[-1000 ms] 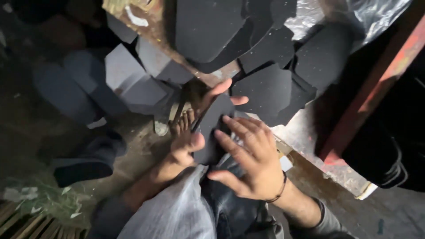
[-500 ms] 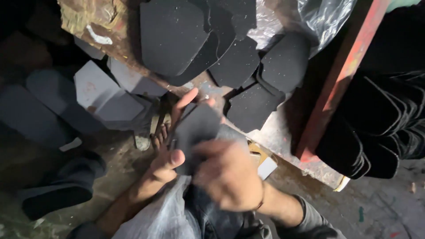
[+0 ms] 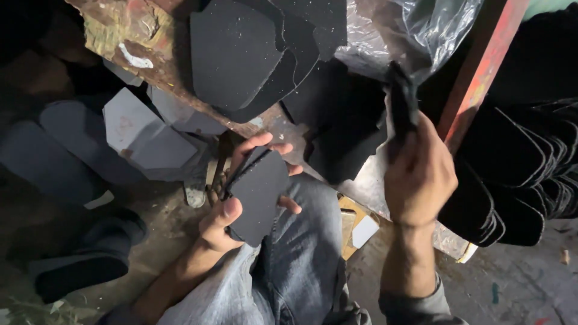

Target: The person sorts and stacks black foam pieces into piles and places them into plastic bags on a workbench.

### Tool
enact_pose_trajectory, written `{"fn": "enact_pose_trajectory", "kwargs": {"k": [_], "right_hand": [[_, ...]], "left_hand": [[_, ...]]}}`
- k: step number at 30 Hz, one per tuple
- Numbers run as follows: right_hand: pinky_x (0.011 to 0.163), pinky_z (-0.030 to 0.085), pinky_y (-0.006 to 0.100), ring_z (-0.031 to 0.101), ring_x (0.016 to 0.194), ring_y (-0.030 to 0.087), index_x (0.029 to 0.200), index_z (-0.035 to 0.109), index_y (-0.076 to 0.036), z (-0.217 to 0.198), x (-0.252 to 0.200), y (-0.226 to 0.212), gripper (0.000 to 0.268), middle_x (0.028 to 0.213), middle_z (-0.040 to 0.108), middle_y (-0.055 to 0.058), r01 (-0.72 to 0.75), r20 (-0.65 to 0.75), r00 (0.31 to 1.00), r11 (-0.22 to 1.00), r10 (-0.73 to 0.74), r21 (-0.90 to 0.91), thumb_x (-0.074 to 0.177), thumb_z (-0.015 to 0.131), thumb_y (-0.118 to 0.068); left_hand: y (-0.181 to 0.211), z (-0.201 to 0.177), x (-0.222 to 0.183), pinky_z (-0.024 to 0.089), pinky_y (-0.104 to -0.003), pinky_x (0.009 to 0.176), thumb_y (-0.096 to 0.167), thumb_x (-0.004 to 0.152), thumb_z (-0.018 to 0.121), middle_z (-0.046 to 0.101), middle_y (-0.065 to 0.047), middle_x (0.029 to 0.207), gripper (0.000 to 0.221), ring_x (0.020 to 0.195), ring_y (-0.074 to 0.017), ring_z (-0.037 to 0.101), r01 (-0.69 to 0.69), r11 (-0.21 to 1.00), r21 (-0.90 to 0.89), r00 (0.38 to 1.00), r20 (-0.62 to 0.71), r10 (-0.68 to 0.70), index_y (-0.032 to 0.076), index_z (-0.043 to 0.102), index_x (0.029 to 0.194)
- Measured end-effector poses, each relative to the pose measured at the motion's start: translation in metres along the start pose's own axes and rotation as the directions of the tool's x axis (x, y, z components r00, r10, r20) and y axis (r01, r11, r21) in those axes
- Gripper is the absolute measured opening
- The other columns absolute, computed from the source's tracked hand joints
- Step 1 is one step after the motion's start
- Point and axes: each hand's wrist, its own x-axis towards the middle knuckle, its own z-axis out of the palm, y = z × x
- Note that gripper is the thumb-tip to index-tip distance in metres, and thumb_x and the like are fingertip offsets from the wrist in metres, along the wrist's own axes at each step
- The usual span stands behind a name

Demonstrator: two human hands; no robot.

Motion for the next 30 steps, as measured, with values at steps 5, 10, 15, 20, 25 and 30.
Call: {"fn": "enact_pose_trajectory", "kwargs": {"k": [5, 10, 15, 20, 25, 30], "right_hand": [[0.087, 0.055, 0.04, 0.07, 0.097, 0.032, 0.122, 0.067, -0.004, 0.001, -0.015, -0.052, 0.032, 0.114, 0.072, 0.013, 0.165, 0.025, 0.986, 0.986, -0.165, 0.021, 0.091, 0.073, 0.001], [0.089, 0.055, 0.04, 0.067, 0.103, 0.031, 0.113, 0.068, -0.009, 0.006, -0.007, -0.065, 0.034, 0.117, 0.07, 0.01, 0.221, 0.095, 0.967, 0.965, -0.235, 0.138, 0.084, 0.086, -0.011], [0.09, 0.055, 0.04, 0.065, 0.108, 0.031, 0.12, 0.07, -0.006, 0.008, 0.004, -0.058, 0.04, 0.128, 0.068, 0.014, 0.304, 0.167, 0.937, 0.952, -0.305, 0.032, 0.082, 0.083, -0.006], [0.084, 0.056, 0.038, 0.065, 0.093, 0.024, 0.124, 0.068, -0.003, -0.008, -0.001, -0.032, 0.032, 0.11, 0.071, 0.015, 0.01, -0.012, 1.0, 0.99, -0.009, 0.144, 0.093, 0.063, 0.006], [0.103, 0.054, 0.039, 0.061, 0.119, 0.028, 0.131, 0.062, -0.008, -0.016, -0.025, -0.049, 0.026, 0.133, 0.058, 0.015, 0.251, -0.424, 0.899, 0.924, -0.111, 0.289, 0.107, 0.07, -0.003], [0.11, 0.052, 0.061, 0.067, 0.117, 0.042, 0.117, 0.061, 0.001, 0.001, -0.025, -0.101, 0.04, 0.124, 0.064, 0.021, 0.021, 0.27, 0.797, 0.472, -0.54, 0.881, 0.083, 0.08, -0.005]], "left_hand": [[-0.003, 0.003, 0.0, 0.058, -0.058, 0.1, 0.052, 0.089, 0.077, 0.035, -0.02, 0.159, 0.108, 0.141, -0.0358, 0.046, -0.031, 0.999, -0.01, 0.999, -0.03, 0.031, 0.004, 0.016, 0.164], [-0.002, 0.002, -0.002, 0.056, -0.058, 0.104, 0.05, 0.09, 0.077, 0.034, -0.02, 0.16, 0.108, 0.143, -0.0356, 0.045, -0.026, 0.999, -0.019, 0.999, -0.048, 0.025, 0.005, 0.015, 0.165], [-0.003, 0.004, 0.001, 0.053, -0.064, 0.105, 0.051, 0.09, 0.076, 0.032, -0.023, 0.163, 0.106, 0.144, -0.0389, 0.044, -0.019, 0.998, -0.052, 1.0, -0.023, 0.018, 0.006, 0.015, 0.163], [-0.005, -0.004, 0.002, 0.049, -0.067, 0.109, 0.055, 0.089, 0.074, 0.027, -0.021, 0.165, 0.108, 0.149, -0.037, 0.039, 0.02, 0.996, -0.091, 1.0, 0.001, -0.02, 0.01, 0.011, 0.163], [-0.011, -0.005, -0.002, 0.046, -0.065, 0.113, 0.061, 0.088, 0.074, 0.028, -0.02, 0.166, 0.114, 0.15, -0.0361, 0.041, -0.013, 0.965, -0.262, 1.0, 0.023, 0.019, 0.009, 0.01, 0.166], [0.001, 0.001, 0.0, 0.038, -0.062, 0.119, 0.054, 0.085, 0.084, 0.028, -0.019, 0.166, 0.121, 0.147, -0.0366, 0.04, 0.042, 0.993, -0.11, 0.991, 0.134, -0.027, 0.01, 0.007, 0.166]]}}
